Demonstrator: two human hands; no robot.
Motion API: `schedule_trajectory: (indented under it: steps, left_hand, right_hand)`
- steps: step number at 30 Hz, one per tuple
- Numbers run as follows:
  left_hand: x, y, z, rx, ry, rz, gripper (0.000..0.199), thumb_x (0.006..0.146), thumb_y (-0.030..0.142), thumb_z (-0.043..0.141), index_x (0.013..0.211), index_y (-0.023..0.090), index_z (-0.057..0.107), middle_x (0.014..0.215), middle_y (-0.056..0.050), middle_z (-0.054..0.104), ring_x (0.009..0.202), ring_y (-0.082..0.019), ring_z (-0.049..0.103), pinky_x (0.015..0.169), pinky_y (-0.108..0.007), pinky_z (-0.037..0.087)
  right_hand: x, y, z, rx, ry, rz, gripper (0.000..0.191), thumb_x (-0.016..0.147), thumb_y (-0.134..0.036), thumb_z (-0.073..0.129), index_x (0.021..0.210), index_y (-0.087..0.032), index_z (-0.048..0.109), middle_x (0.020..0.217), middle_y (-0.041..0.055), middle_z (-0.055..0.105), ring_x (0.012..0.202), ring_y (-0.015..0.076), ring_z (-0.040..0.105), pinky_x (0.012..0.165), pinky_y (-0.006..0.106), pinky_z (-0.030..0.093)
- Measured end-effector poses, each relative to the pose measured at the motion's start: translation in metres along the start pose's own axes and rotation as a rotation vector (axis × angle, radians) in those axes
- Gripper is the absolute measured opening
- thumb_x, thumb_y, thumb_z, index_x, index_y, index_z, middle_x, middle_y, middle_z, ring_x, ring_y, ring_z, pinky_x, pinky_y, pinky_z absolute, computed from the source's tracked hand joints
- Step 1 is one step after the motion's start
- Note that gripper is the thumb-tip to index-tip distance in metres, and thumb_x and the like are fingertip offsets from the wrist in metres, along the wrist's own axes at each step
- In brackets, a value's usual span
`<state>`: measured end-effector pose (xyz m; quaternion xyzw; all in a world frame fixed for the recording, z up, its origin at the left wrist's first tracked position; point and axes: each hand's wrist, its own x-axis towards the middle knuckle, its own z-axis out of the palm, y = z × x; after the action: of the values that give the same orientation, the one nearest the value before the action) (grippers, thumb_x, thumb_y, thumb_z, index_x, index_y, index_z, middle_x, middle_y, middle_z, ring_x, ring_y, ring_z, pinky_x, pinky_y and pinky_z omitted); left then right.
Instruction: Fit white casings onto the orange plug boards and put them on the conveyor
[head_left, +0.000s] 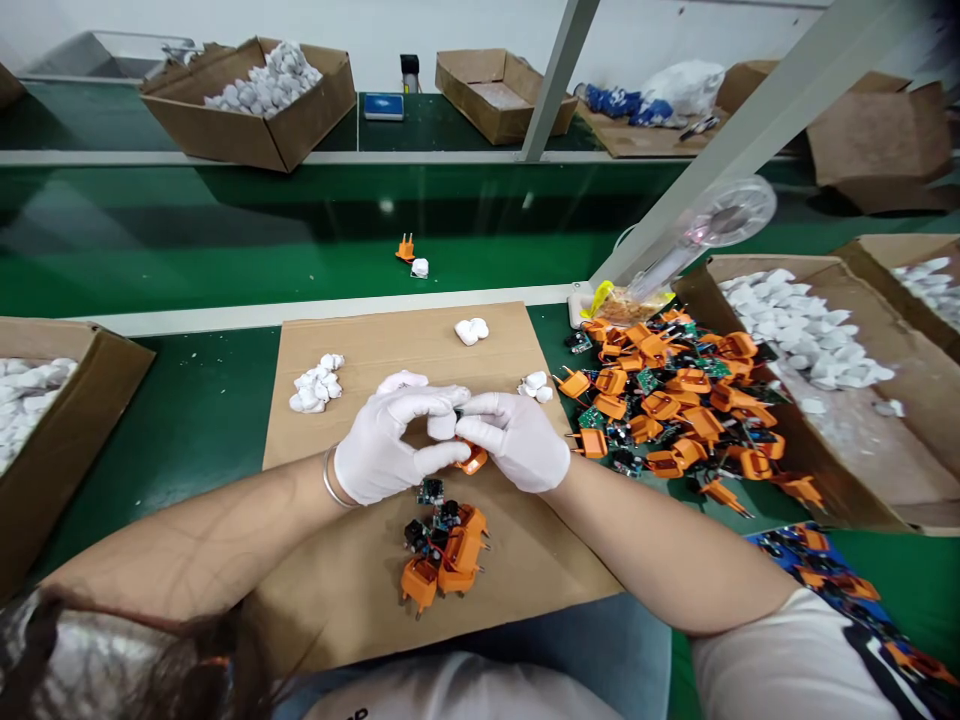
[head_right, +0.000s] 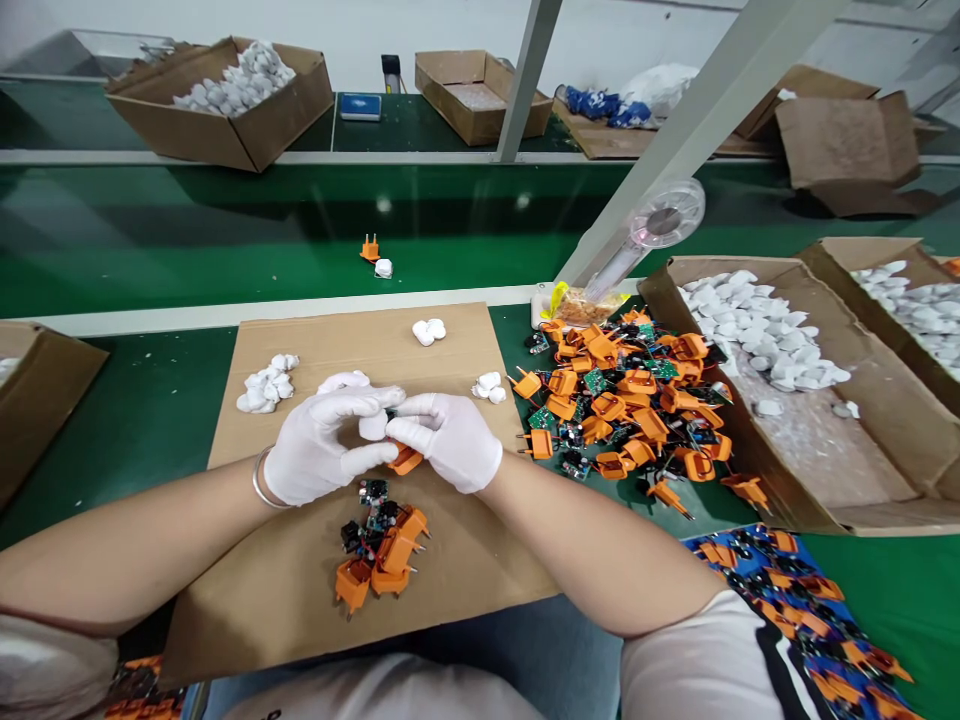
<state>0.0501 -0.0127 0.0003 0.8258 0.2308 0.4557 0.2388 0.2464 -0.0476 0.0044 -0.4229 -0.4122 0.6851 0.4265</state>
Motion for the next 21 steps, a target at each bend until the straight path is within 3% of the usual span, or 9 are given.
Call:
schedule_trajectory:
  steps: [3,8,13,21]
  left_hand:
    - [-0.0018,-0.0016,0.0028,-0.032,-0.005,-0.074,0.033,0.086,0.021,0.083,0.111,0.027,0.061,0.084,-0.001,0.084,0.105,-0.028,0.082,0.105,-0.052,0.055]
    - [-0.0024,-0.0054,0.0033,0.003,-0.041,-0.007,0.031,0.095,0.027,0.074,0.122,0.031,0.059,0.109,-0.005,0.086,0.108,-0.029,0.081,0.104,-0.056,0.055]
    - [-0.0034,-0.0067,0.0011,0.102,-0.061,0.034,0.034,0.1,0.031,0.069,0.131,0.032,0.055,0.13,-0.007,0.08,0.112,-0.025,0.078,0.107,-0.054,0.055]
    - [0.0004,-0.0046,-0.0029,0.18,-0.113,0.104,0.03,0.099,0.03,0.071,0.126,0.031,0.058,0.118,-0.006,0.084,0.108,-0.025,0.081,0.108,-0.049,0.054]
  right_hand:
    - [-0.0029,-0.0023,0.0013,-0.06,0.052,-0.041,0.03,0.068,-0.039,0.094,0.087,-0.019,0.082,0.082,0.0036,0.081,0.076,0.019,0.074,0.077,0.034,0.063]
    - [-0.0072,-0.004,0.0032,-0.076,0.126,-0.057,0.027,0.068,-0.043,0.092,0.082,-0.021,0.082,0.077,0.0028,0.081,0.071,0.0189,0.072,0.069,0.033,0.062]
    - [-0.0057,-0.0039,0.0027,-0.028,0.103,-0.079,0.034,0.067,-0.044,0.094,0.085,-0.019,0.081,0.081,0.0039,0.081,0.075,0.0185,0.073,0.076,0.034,0.063]
    - [0.0016,-0.0039,0.0031,0.012,0.074,-0.025,0.035,0.068,-0.044,0.093,0.078,-0.023,0.069,0.076,-0.001,0.073,0.072,0.0146,0.065,0.071,0.029,0.056]
